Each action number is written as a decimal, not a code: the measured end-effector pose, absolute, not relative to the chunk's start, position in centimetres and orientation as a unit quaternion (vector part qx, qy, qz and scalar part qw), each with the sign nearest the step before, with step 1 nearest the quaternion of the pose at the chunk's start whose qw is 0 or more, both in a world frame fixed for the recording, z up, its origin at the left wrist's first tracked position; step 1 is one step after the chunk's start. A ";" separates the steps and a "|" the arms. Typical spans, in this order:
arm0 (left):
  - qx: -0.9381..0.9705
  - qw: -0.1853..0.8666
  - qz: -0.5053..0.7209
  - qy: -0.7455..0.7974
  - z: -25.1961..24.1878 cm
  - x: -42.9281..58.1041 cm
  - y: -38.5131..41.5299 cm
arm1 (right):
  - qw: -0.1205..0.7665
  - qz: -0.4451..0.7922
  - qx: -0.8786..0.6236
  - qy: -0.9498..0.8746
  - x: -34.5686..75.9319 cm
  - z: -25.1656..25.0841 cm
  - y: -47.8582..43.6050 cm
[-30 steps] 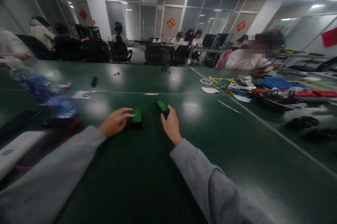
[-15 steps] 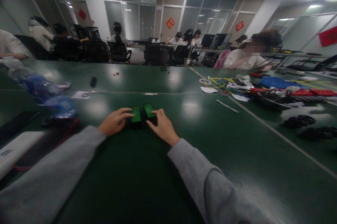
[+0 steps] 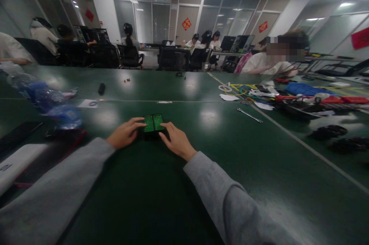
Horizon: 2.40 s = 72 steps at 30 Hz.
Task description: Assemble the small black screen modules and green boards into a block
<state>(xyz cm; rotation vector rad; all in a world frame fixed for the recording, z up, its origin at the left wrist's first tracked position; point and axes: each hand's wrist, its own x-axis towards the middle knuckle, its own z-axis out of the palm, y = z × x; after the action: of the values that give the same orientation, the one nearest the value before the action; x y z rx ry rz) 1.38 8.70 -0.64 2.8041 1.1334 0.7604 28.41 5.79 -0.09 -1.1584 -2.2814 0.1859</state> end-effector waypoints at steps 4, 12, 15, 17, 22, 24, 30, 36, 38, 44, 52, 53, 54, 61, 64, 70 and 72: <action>0.900 0.012 0.251 0.357 -0.8 1.4 8.8 | 0.279 0.065 -0.432 -0.855 28.3 -0.2 5.8; 0.900 0.015 0.248 0.358 -0.7 1.4 8.7 | 0.278 0.053 -0.428 -0.858 28.3 -0.1 5.8; 0.899 0.017 0.250 0.358 -0.7 1.4 8.7 | 0.294 -0.009 -0.425 -0.856 28.2 0.1 5.6; 0.899 0.019 0.256 0.356 -0.7 1.4 8.7 | 0.302 -0.044 -0.427 -0.851 27.9 0.3 5.3; 0.900 0.020 0.257 0.352 -0.9 1.4 8.8 | 0.265 -0.064 -0.400 -0.875 26.9 0.7 4.4; 0.899 0.019 0.253 0.356 -0.9 1.3 8.8 | 0.243 -0.058 -0.381 -0.890 26.6 0.8 4.1; 0.900 0.016 0.253 0.355 -0.9 1.4 8.8 | 0.241 -0.012 -0.411 -0.879 25.8 0.7 3.5; 0.900 0.019 0.259 0.349 -0.8 1.4 8.7 | 0.235 -0.005 -0.398 -0.887 25.6 0.3 3.4; 0.900 0.021 0.257 0.351 -0.8 1.4 8.8 | 0.237 0.003 -0.399 -0.886 25.7 0.3 3.5; 0.899 0.021 0.242 0.364 -0.6 1.4 8.7 | 0.237 0.015 -0.399 -0.886 25.8 0.4 3.5; 0.900 0.020 0.252 0.355 -0.6 1.4 8.6 | 0.240 0.000 -0.398 -0.886 25.9 0.3 3.5; 0.900 0.021 0.252 0.355 -0.6 1.4 8.7 | 0.241 0.000 -0.398 -0.885 25.9 0.3 3.5; 0.900 0.023 0.250 0.356 -0.7 1.4 8.7 | 0.243 0.001 -0.399 -0.884 25.9 0.3 3.5; 0.900 0.028 0.237 0.365 -0.7 1.4 8.8 | 0.261 0.016 -0.410 -0.874 25.9 -0.1 3.6; 0.900 0.028 0.236 0.366 -0.7 1.4 8.7 | 0.269 0.034 -0.420 -0.866 26.0 -0.2 3.6; 0.898 0.031 0.233 0.372 -0.5 1.4 8.6 | 0.286 0.020 -0.421 -0.861 26.0 -0.2 3.6; 0.898 0.030 0.233 0.371 -0.6 1.4 8.6 | 0.298 -0.002 -0.423 -0.856 26.0 -0.1 3.7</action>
<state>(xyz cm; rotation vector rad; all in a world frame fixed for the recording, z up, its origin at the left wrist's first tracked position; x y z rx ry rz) 1.40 8.61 -0.57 2.7695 1.1437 0.7174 26.01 3.65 -0.08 -1.1235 -2.2729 -0.0052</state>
